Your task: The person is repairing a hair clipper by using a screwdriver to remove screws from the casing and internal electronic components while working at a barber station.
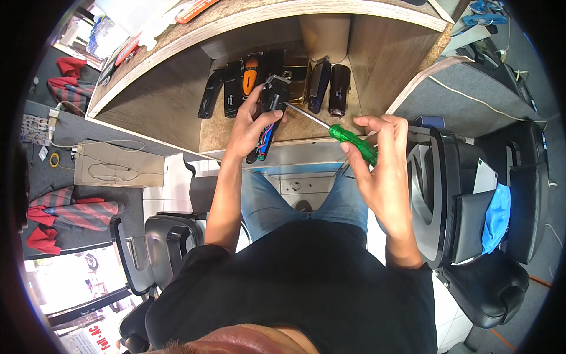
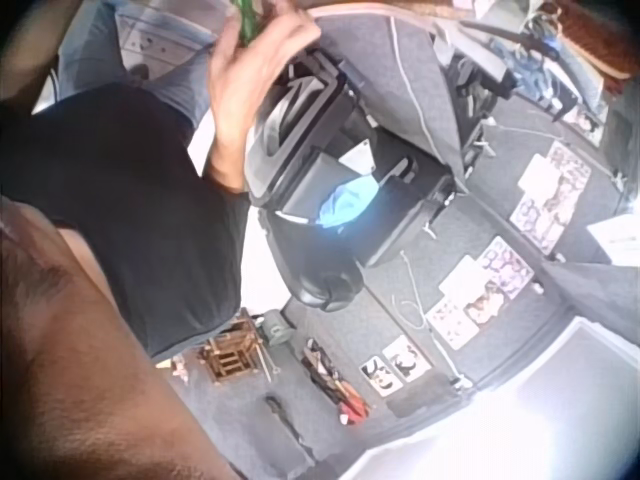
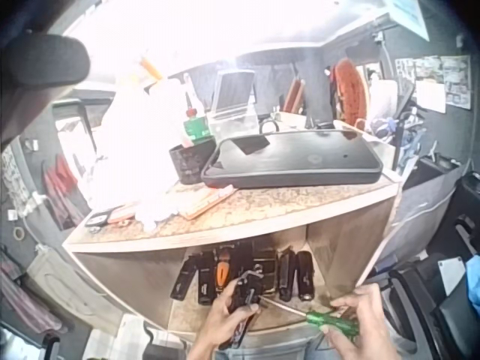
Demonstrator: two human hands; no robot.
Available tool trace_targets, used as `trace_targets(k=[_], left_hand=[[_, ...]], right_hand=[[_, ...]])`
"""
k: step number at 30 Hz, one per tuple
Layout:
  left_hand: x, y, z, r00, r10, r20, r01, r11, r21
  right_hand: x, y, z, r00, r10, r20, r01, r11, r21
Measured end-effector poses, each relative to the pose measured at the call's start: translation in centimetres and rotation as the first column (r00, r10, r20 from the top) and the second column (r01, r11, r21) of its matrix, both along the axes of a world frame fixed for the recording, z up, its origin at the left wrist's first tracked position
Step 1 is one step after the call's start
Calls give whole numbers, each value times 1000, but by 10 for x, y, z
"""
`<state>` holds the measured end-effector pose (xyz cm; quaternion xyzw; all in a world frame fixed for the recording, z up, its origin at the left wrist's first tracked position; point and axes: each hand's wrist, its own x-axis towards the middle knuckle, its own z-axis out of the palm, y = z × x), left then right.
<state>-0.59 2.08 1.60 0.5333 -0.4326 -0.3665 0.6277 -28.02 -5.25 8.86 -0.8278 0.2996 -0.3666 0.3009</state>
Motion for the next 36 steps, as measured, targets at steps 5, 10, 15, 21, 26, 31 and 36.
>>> trace_targets(k=[5, 10, 15, 21, 26, 31, 36], left_hand=[[0, 1, 2, 1000, -1, 1, 1, 1000, 12], [-1, -1, 2, 1000, -9, -5, 9, 1000, -4], [0, 0, 0, 1000, 3, 21, -3, 1000, 4], [-1, 0, 2, 1000, 4, 9, -4, 1000, 2], [0, 0, 0, 1000, -4, 5, 4, 1000, -7], [-1, 0, 4, 1000, -10, -12, 10, 1000, 12], [-1, 0, 3, 1000, -6, -10, 6, 1000, 10]], right_hand=[[1, -3, -4, 998, 35, 49, -32, 997, -74], [11, 0, -18, 978, -20, 207, 17, 1000, 18], [15, 1, -19, 967, -75, 243, 60, 996, 65], [8, 1, -10, 981, -139, -135, 168, 958, 231], [3, 5, -3, 996, -56, -65, 68, 979, 190], [1, 3, -8, 999, -13, -31, 15, 998, 62], [7, 4, -18, 999, 37, 33, -38, 999, 19]])
